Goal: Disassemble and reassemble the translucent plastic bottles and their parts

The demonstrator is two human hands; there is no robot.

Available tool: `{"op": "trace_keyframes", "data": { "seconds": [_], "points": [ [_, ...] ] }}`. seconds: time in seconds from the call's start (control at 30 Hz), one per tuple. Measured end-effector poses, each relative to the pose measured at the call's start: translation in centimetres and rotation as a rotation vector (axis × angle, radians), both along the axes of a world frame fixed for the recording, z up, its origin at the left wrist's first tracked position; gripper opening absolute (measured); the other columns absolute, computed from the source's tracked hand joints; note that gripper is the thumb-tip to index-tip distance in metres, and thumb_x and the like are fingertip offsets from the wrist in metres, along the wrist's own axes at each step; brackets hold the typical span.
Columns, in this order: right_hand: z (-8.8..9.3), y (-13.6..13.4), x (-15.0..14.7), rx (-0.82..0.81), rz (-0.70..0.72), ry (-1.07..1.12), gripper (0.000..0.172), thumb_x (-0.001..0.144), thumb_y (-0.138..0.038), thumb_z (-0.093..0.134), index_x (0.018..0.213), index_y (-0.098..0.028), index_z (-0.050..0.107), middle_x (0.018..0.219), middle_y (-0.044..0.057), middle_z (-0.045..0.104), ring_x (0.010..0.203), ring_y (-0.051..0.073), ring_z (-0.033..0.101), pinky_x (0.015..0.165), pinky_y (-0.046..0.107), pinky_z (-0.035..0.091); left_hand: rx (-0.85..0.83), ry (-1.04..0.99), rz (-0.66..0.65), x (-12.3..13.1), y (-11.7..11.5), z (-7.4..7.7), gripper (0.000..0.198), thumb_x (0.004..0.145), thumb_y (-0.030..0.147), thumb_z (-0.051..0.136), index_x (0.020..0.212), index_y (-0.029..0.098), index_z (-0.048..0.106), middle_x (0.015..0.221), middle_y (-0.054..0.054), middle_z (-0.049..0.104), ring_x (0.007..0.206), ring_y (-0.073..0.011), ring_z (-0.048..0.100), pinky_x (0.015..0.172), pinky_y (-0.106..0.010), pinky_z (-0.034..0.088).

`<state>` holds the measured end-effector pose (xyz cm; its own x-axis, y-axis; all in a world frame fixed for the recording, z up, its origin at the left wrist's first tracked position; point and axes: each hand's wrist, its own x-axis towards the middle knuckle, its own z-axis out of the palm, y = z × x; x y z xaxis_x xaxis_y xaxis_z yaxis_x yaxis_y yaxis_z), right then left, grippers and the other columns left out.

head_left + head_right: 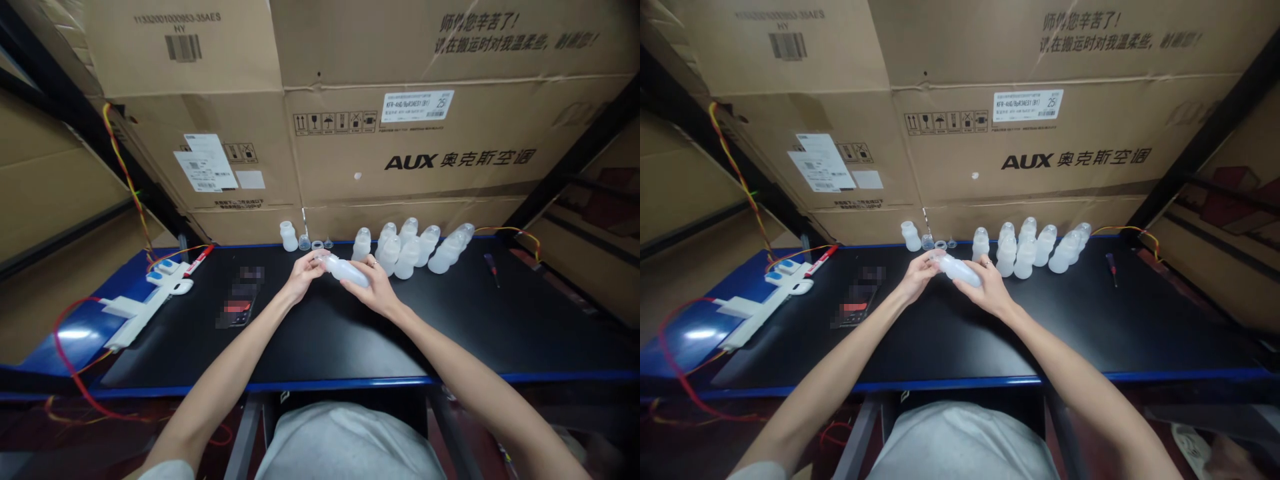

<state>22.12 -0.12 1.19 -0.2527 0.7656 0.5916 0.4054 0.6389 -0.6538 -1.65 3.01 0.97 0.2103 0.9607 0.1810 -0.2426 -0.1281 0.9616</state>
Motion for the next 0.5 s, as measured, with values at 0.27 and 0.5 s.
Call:
{"op": "trace_keyframes", "data": {
  "seconds": [0.27, 0.5],
  "points": [
    [0.9, 0.5, 0.3, -0.647, 0.26, 0.199, 0.058, 0.098, -0.072, 0.066, 0.101, -0.017, 0.081, 0.078, 0.003, 0.065, 0.075, 0.02, 0.06, 0.075, 0.033, 0.049, 0.073, 0.0, -0.085, 0.1, 0.2, -0.3, 0.066, 0.081, 0.055, 0.091, 0.132, 0.018, 0.073, 0.122, -0.015, 0.082, 0.119, -0.0317, 0.075, 0.106, -0.04, 0.054],
    [-1.3, 1.2, -0.8, -0.582, 0.256, 0.066, 0.056, 0.089, -0.069, 0.078, 0.107, -0.015, 0.076, 0.101, 0.006, 0.079, 0.087, 0.022, 0.066, 0.078, 0.032, 0.048, 0.221, 0.42, 0.206, 0.6, 1.0, -2.5, 0.058, 0.104, 0.063, 0.062, 0.144, 0.022, 0.065, 0.125, -0.013, 0.081, 0.119, -0.0306, 0.075, 0.109, -0.045, 0.055]
  ]
}}
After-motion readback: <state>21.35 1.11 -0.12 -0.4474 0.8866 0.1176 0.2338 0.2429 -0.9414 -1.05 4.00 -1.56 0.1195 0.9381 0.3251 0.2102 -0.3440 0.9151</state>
